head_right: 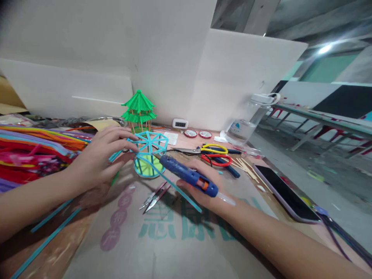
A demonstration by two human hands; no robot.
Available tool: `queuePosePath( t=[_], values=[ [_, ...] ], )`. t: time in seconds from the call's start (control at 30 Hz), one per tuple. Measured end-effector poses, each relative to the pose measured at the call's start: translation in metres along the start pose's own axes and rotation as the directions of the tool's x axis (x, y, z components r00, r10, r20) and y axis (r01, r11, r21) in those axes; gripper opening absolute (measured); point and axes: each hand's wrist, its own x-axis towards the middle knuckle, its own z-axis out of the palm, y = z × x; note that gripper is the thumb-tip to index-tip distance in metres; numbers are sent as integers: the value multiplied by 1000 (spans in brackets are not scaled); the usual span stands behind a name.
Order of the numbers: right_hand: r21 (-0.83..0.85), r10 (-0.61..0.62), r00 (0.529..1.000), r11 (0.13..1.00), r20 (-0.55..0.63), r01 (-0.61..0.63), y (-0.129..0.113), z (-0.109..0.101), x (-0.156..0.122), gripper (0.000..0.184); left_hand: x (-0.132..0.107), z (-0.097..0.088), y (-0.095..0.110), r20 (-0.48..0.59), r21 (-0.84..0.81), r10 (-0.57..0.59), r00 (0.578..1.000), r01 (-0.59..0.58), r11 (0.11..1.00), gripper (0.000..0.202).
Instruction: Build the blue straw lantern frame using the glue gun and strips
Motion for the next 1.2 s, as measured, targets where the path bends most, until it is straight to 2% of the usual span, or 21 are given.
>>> queuePosePath(
  t=[0.1,0.23,0.33,0.53,1.2],
  values=[
    [44,-101,991,994,84,97,7,3,-2,20,0,1,0,-2,1,-4,1000,4,1000,12],
    [1,-25,994,1000,105,25,13,4,-4,21,0,1,0,0,2,-12,1000,12,1000,13],
    [-10,-21,995,1000,102,22,14,5,-4,16,0,1,0,-12,7,-1,1000,1,1000,13],
    [-64,16,993,998,115,-8,9,5,-1,19,1,1,1,-16,7,14,1000,-14,1000,13],
    [-100,3,997,995,82,6,8,8,0,26,1,1,7,-15,16,12,1000,-12,1000,15]
  ],
)
